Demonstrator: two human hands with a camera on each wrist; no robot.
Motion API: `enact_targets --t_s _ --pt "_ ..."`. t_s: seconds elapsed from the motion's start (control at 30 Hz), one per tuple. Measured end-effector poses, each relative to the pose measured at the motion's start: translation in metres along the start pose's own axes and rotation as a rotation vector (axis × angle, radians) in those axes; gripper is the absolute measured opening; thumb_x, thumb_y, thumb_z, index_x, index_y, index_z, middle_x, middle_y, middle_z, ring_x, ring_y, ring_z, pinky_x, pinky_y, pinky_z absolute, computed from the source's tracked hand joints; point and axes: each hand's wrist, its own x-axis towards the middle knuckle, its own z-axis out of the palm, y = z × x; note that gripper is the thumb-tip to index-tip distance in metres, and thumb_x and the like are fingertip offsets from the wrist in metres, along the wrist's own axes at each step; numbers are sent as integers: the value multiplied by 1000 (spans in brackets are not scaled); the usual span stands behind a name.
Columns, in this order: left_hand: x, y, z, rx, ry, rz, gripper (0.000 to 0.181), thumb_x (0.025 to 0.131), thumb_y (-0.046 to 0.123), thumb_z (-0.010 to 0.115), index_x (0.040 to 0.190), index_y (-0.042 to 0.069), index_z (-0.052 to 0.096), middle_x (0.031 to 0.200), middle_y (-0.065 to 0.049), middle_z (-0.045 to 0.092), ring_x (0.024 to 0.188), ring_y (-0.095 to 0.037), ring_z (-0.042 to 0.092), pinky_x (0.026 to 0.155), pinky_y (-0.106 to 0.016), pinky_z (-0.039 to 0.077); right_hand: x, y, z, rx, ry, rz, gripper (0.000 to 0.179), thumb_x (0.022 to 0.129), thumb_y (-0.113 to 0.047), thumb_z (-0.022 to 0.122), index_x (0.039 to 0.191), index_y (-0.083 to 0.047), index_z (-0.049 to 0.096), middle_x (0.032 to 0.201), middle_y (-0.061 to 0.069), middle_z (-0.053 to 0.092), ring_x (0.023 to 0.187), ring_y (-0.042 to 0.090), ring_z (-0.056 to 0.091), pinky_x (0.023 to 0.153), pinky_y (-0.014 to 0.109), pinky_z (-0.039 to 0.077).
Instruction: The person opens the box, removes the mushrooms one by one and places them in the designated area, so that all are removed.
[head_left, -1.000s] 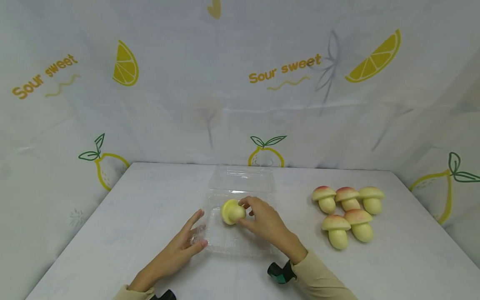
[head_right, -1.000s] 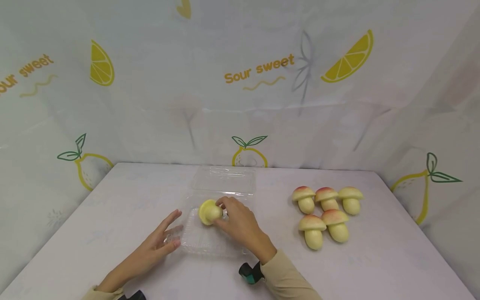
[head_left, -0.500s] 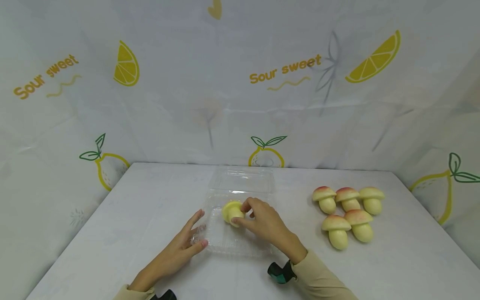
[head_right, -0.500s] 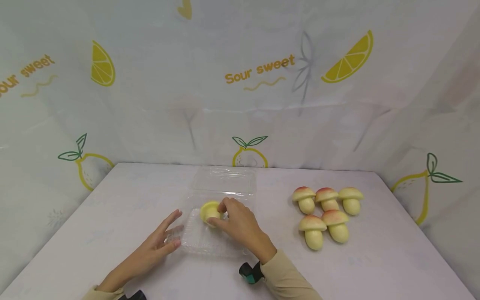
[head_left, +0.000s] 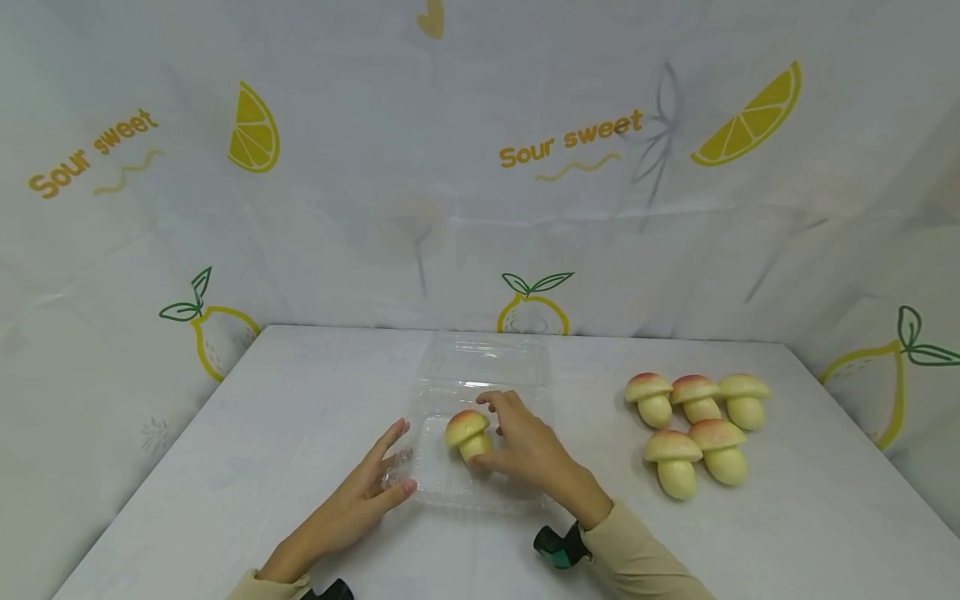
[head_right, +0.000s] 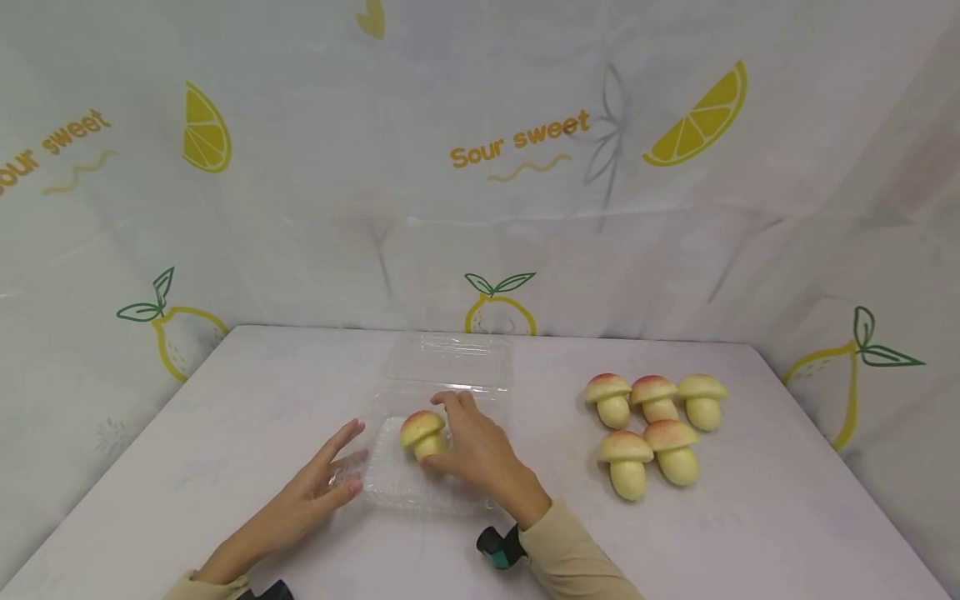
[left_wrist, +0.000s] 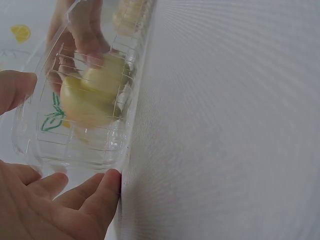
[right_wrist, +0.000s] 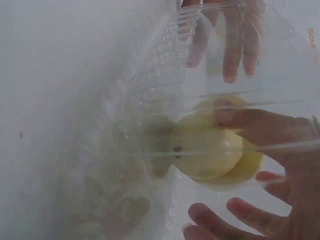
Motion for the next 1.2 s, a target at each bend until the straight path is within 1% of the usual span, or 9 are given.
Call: enact_targets --t_s 0.1,0.2,0.27,0.53,0.63,0.77,0.87,1.03,1.2 --pt "0 0 0 -2 1 0 78 101 22 57 161 16 6 167 -15 9 146 -52 26 109 -65 38 0 -1 0 16 -30 -79 72 76 -21 86 138 -13 51 135 8 55 106 25 66 81 45 56" --pt "0 0 0 -1 -3 -1 78 101 22 57 161 17 6 167 -15 8 146 -52 25 108 -64 39 0 -1 0 23 -64 -151 65 80 -16 83 137 -12 54 138 8 55 118 26 61 95 47 53" --pt "0 0 0 0 -5 1 78 101 22 57 161 17 6 167 -15 8 146 -52 25 108 -64 39 -1 -1 0 26 -80 -179 59 81 -15 82 134 -10 56 136 8 56 121 24 59 100 46 51" --pt "0 1 0 -2 -9 4 79 102 21 56 161 15 5 167 -16 8 146 -51 25 109 -65 37 -4 1 -6 48 -141 -173 52 83 -11 78 129 -8 55 131 5 59 117 20 58 100 41 49" --pt "0 1 0 -5 -6 3 79 102 21 56 161 14 5 167 -16 8 146 -52 25 110 -65 37 -5 1 -8 51 -167 -181 50 81 -5 75 126 -6 54 126 6 59 108 18 57 92 36 50" --pt "0 1 1 -9 -2 -7 79 101 21 56 161 14 5 167 -16 8 146 -51 25 110 -65 36 -6 0 -9 70 -221 -161 50 77 -1 70 124 -6 52 119 3 57 98 15 55 85 28 48" --pt "0 1 1 -11 -2 -13 79 102 22 56 161 15 5 167 -16 7 146 -51 25 110 -65 36 -6 0 -11 67 -254 -162 51 77 -1 67 125 -6 51 121 3 56 99 15 54 87 28 47" --pt "-1 1 1 -16 -2 -12 79 102 21 56 161 14 4 167 -16 7 146 -52 24 110 -66 35 -7 1 -16 38 -294 -190 59 74 0 67 131 -6 52 128 8 51 103 17 54 88 30 48" --pt "0 2 1 -10 -1 -10 79 102 22 56 161 15 5 167 -16 7 146 -52 24 111 -66 35 -7 2 -17 33 -314 -164 57 76 -3 72 130 -10 53 122 5 53 102 17 54 86 30 48"
